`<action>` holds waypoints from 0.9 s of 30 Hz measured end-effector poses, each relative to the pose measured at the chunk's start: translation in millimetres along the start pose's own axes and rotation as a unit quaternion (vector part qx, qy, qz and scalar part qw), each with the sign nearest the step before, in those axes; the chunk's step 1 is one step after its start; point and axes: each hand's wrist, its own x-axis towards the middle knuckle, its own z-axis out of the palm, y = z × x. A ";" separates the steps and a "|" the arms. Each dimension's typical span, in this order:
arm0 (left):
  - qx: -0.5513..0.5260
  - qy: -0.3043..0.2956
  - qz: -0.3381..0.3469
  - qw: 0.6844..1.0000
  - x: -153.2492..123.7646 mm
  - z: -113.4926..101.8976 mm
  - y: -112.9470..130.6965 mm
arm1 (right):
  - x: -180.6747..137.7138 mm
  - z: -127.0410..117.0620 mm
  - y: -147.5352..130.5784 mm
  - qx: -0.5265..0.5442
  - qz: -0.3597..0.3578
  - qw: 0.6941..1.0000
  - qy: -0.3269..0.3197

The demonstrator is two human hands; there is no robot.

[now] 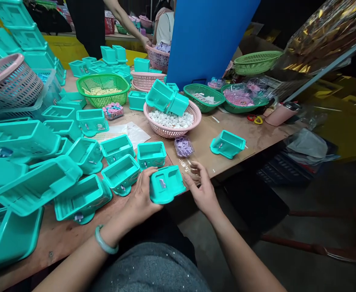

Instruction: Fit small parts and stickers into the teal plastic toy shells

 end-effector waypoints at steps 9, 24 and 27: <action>0.047 0.025 0.142 0.988 -2.8 21.4 -17.3 | 17.5 -8.7 3.0 -0.001 -0.002 0.989 -0.146; 0.187 -0.105 0.130 0.968 19.9 35.5 -6.3 | 110.5 -103.2 90.7 -0.230 -0.014 0.947 0.222; 0.164 -0.097 0.123 0.974 18.4 32.8 -5.8 | 142.1 -66.1 52.0 -0.306 -0.170 0.902 0.253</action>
